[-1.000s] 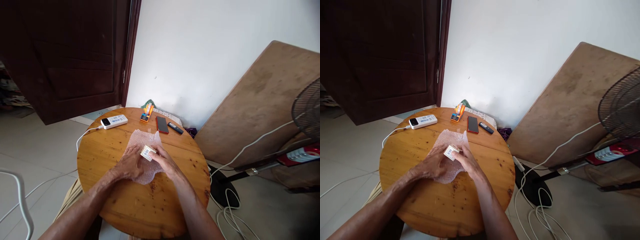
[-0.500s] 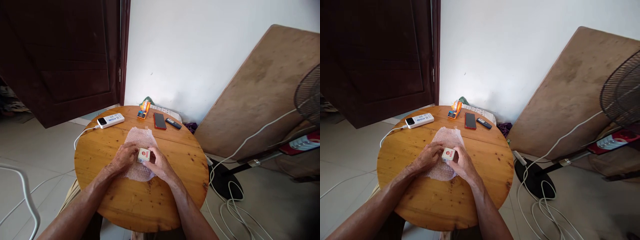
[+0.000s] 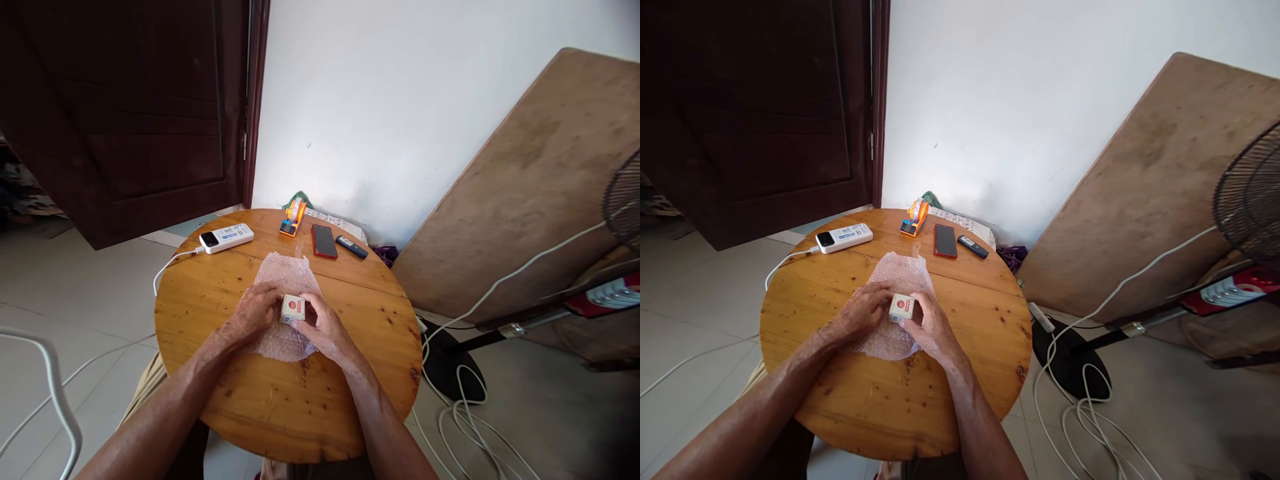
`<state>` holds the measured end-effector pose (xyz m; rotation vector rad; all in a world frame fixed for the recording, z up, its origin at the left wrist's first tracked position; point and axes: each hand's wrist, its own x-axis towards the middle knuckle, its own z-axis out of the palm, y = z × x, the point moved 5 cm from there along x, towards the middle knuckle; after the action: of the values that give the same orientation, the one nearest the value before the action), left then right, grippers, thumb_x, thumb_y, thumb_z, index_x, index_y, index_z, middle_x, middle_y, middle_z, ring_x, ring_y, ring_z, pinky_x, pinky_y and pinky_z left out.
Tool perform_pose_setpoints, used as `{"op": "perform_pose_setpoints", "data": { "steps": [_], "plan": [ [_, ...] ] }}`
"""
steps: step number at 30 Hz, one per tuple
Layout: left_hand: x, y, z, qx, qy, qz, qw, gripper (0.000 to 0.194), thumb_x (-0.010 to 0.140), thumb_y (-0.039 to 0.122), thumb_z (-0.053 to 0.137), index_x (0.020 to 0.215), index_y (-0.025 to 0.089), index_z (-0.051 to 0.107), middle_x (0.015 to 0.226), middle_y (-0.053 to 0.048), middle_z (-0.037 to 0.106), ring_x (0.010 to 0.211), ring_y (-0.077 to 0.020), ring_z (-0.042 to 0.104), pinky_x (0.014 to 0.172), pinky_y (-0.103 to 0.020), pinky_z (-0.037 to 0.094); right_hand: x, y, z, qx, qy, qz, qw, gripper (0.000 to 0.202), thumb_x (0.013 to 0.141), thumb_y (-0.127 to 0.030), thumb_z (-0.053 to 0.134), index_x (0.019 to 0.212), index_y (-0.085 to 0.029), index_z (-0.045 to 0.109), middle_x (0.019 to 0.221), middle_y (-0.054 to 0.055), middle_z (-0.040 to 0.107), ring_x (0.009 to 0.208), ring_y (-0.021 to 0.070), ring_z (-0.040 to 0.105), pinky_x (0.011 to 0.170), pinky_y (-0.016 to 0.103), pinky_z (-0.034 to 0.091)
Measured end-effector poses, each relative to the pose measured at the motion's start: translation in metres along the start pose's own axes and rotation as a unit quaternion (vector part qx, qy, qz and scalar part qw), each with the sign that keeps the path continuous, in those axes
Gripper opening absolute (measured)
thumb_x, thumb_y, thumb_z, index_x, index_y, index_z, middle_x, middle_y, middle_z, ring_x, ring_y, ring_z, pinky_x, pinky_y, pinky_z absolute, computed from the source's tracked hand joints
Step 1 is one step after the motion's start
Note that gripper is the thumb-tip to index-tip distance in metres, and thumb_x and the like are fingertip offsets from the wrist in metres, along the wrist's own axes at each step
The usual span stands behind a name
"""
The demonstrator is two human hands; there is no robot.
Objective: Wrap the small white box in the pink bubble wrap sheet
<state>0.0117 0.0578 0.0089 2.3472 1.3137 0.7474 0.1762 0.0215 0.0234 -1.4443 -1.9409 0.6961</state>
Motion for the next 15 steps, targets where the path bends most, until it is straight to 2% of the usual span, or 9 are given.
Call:
{"op": "perform_pose_setpoints", "data": {
  "steps": [10,15],
  "plan": [
    [0.0018,-0.0012,0.0024,-0.005,0.005,0.011,1.000,0.038,0.078,0.006,0.047,0.101,0.021,0.074,0.121,-0.010,0.068,0.117,-0.0250,0.060,0.106,-0.044,0.046,-0.0005,-0.0012,-0.0002,0.001,0.011,0.006,1.000,0.042,0.072,-0.019,0.069,0.112,-0.023,0.056,0.112,0.005,0.064,0.101,0.0224,0.061,0.089,0.036,0.045],
    [0.0020,-0.0029,0.0041,-0.010,0.009,0.017,1.000,0.042,0.074,0.002,0.047,0.101,0.021,0.074,0.119,-0.009,0.068,0.115,-0.0235,0.060,0.107,-0.042,0.045,-0.0015,-0.0025,-0.0008,0.018,-0.005,0.004,1.000,0.054,0.072,-0.016,0.067,0.123,-0.023,0.052,0.123,0.007,0.062,0.111,0.0238,0.059,0.097,0.039,0.043]
  ]
}}
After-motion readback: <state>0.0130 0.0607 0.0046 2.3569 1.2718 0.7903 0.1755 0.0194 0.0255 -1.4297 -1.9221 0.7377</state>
